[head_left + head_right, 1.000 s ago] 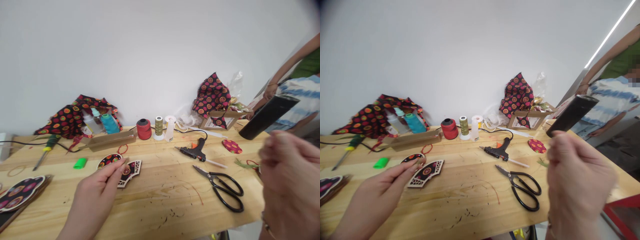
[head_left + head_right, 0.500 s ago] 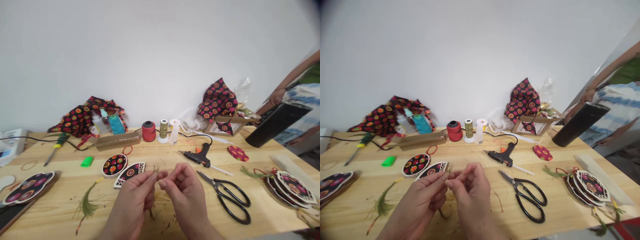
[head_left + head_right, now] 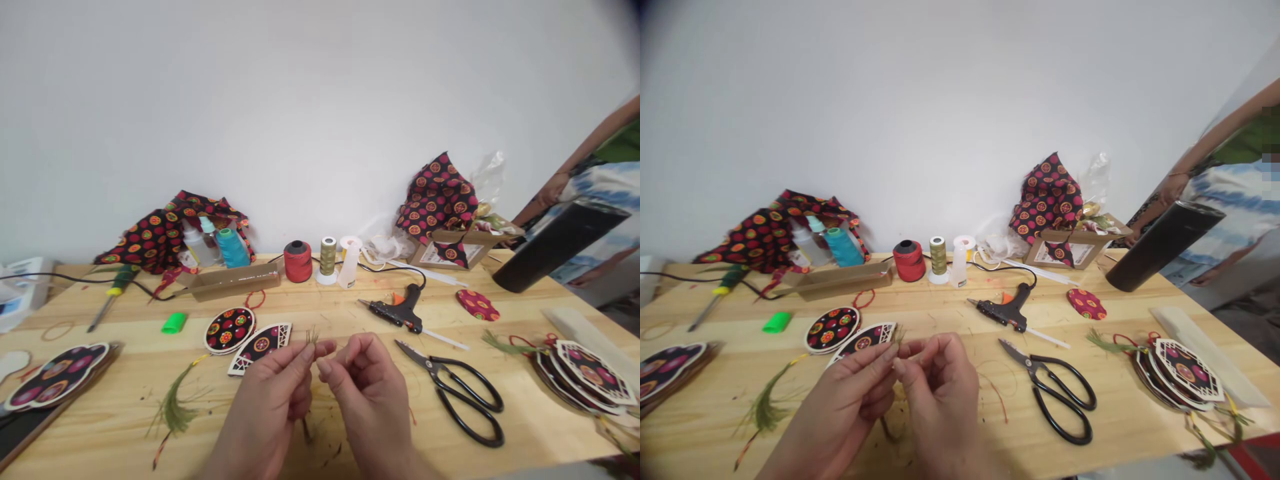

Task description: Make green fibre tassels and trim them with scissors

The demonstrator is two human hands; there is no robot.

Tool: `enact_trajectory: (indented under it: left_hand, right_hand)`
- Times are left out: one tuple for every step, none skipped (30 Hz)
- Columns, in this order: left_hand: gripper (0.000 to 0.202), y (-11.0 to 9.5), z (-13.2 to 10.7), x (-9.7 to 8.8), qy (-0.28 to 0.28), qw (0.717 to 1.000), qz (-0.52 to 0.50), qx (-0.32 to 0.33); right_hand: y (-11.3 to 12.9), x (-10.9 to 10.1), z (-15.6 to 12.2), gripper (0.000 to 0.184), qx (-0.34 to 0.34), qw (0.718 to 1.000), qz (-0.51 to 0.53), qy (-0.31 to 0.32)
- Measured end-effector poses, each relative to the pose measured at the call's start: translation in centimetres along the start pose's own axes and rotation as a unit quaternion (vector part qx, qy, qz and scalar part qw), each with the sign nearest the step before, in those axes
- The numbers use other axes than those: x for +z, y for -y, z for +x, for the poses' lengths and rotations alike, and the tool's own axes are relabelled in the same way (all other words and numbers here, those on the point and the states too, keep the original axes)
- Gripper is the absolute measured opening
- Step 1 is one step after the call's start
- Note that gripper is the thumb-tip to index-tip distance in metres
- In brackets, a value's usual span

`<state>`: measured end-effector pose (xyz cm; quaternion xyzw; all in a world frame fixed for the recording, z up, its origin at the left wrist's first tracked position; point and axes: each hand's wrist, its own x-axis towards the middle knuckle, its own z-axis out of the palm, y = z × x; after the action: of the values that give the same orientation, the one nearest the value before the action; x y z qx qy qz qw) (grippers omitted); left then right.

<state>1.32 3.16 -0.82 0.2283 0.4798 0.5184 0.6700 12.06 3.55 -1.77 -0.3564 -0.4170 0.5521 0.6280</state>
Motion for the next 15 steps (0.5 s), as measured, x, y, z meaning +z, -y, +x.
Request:
enact_trajectory:
  left_hand:
    - [0.022,0.0,0.1,-0.1,0.001,1.000,0.001,-0.001]
    - [0.022,0.1,0.1,-0.1,0.003,1.000,0.002,0.000]
    - [0.022,0.1,0.1,-0.2,0.006,1.000,0.003,0.001]
    - [0.022,0.2,0.1,-0.2,0.009,1.000,0.003,0.001]
    - [0.021,0.2,0.1,-0.2,0.012,1.000,0.002,-0.001]
    - [0.019,0.3,0.1,-0.2,0.014,1.000,-0.001,-0.004]
    - [0.017,0.3,0.1,-0.2,0.017,1.000,-0.006,-0.007]
    - [0.015,0.4,0.1,-0.1,0.020,1.000,-0.012,-0.010]
    - [0.015,0.4,0.1,-0.1,0.021,1.000,-0.017,-0.012]
    - [0.015,0.4,0.1,-0.1,0.023,0.999,-0.021,-0.013]
    - [0.015,0.4,0.1,-0.1,0.023,0.999,-0.022,-0.013]
    - [0.015,0.4,0.1,-0.1,0.022,0.999,-0.021,-0.013]
    - [0.015,0.3,0.0,-0.1,0.021,0.999,-0.021,-0.013]
    - [0.015,0.3,0.0,-0.1,0.019,1.000,-0.020,-0.012]
    - [0.015,0.3,0.0,-0.2,0.020,1.000,-0.022,-0.011]
  right_hand:
    - [0.3,0.0,-0.1,0.022,-0.024,1.000,-0.018,-0.004]
    - [0.5,0.0,-0.2,0.020,-0.053,0.998,-0.039,-0.011]
    - [0.7,0.0,-0.3,0.019,-0.085,0.994,-0.062,-0.020]
    - [0.9,0.0,-0.4,0.018,-0.117,0.989,-0.086,-0.030]
    - [0.9,0.0,-0.4,0.018,-0.149,0.982,-0.113,-0.040]
    - [0.8,0.0,-0.5,0.019,-0.177,0.972,-0.144,-0.048]
    - [0.7,0.0,-0.6,0.019,-0.200,0.962,-0.178,-0.054]
    - [0.4,0.0,-0.6,0.019,-0.214,0.952,-0.212,-0.053]
    - [0.0,0.0,-0.7,0.019,-0.219,0.944,-0.241,-0.046]
    - [-0.3,-0.1,-0.7,0.018,-0.214,0.940,-0.262,-0.034]
    - [-0.7,-0.1,-0.7,0.017,-0.203,0.941,-0.271,-0.019]
    - [-1.0,-0.1,-0.7,0.017,-0.188,0.945,-0.269,-0.004]
    - [-1.2,-0.2,-0.8,0.017,-0.172,0.950,-0.260,0.009]
    - [-1.3,-0.2,-0.8,0.017,-0.158,0.955,-0.250,0.018]
    - [-1.4,-0.2,-0.8,0.016,-0.147,0.959,-0.240,0.022]
